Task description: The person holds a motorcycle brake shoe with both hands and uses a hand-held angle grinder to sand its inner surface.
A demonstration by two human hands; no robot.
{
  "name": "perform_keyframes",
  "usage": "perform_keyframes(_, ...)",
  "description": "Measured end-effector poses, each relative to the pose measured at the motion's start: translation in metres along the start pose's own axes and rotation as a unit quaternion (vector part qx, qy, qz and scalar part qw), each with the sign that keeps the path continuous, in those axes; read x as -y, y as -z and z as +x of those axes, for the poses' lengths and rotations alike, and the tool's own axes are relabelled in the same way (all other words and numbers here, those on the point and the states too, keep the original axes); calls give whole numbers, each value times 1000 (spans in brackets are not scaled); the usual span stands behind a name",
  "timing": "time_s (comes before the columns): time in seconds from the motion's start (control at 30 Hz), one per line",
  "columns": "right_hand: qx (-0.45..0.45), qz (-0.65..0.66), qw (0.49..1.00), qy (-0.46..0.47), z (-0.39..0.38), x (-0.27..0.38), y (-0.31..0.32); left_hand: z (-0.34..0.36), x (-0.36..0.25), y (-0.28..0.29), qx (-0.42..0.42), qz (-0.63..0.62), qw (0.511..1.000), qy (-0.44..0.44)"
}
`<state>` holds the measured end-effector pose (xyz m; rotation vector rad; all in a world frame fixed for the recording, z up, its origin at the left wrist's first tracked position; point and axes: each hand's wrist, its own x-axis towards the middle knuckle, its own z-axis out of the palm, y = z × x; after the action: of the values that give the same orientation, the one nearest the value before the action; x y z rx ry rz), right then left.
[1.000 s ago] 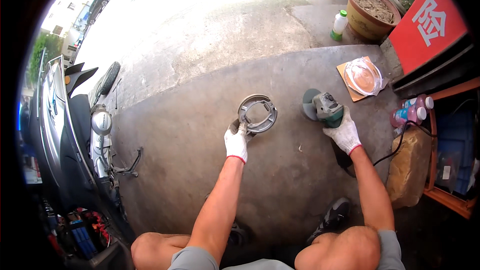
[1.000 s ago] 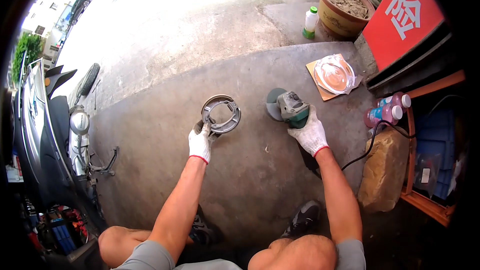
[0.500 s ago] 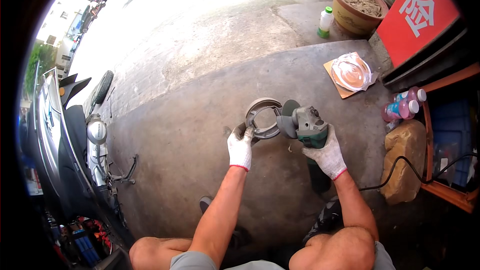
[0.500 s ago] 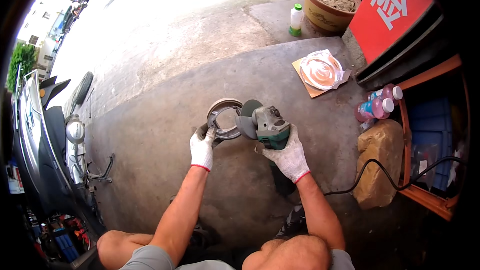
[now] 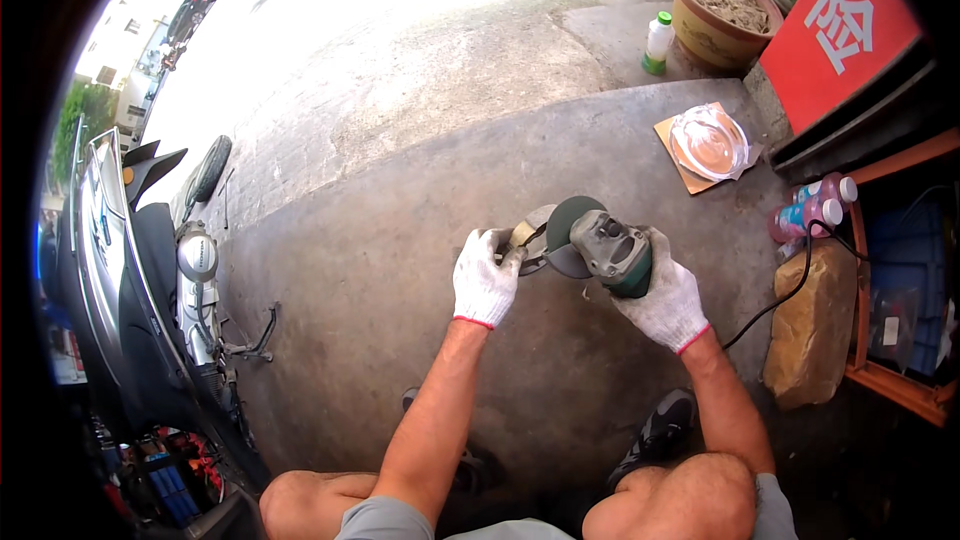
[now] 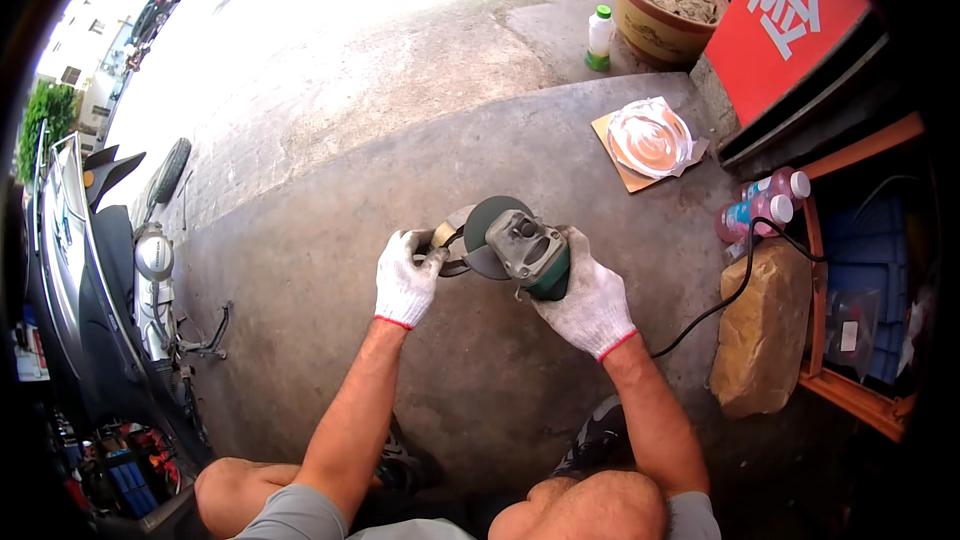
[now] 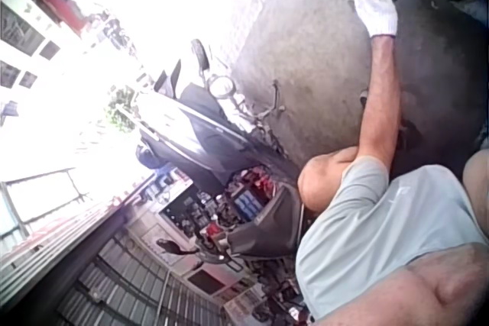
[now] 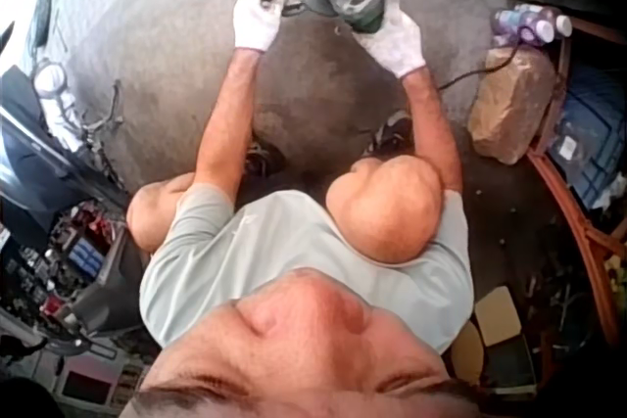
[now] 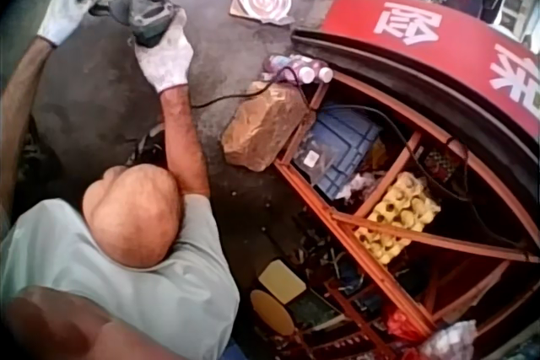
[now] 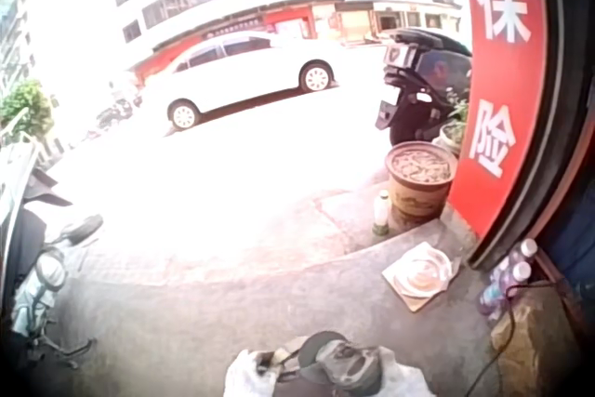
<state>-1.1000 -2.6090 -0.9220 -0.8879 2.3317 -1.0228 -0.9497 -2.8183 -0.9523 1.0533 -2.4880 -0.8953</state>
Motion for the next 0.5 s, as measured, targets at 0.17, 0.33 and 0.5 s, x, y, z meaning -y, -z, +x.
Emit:
perform_keyframes(0.17, -1, -18, 1000, 20, -2, 1, 0, 1, -6, 3, 5, 6, 1000, -29)
perform_keyframes(0.33, 0, -15, 999, 29, -1, 1, 1, 1, -9, 5, 11, 9, 999, -29)
perform_keyframes(0.5, 5, -6, 999, 32, -2, 4, 0, 1, -9, 5, 16, 5, 999, -31)
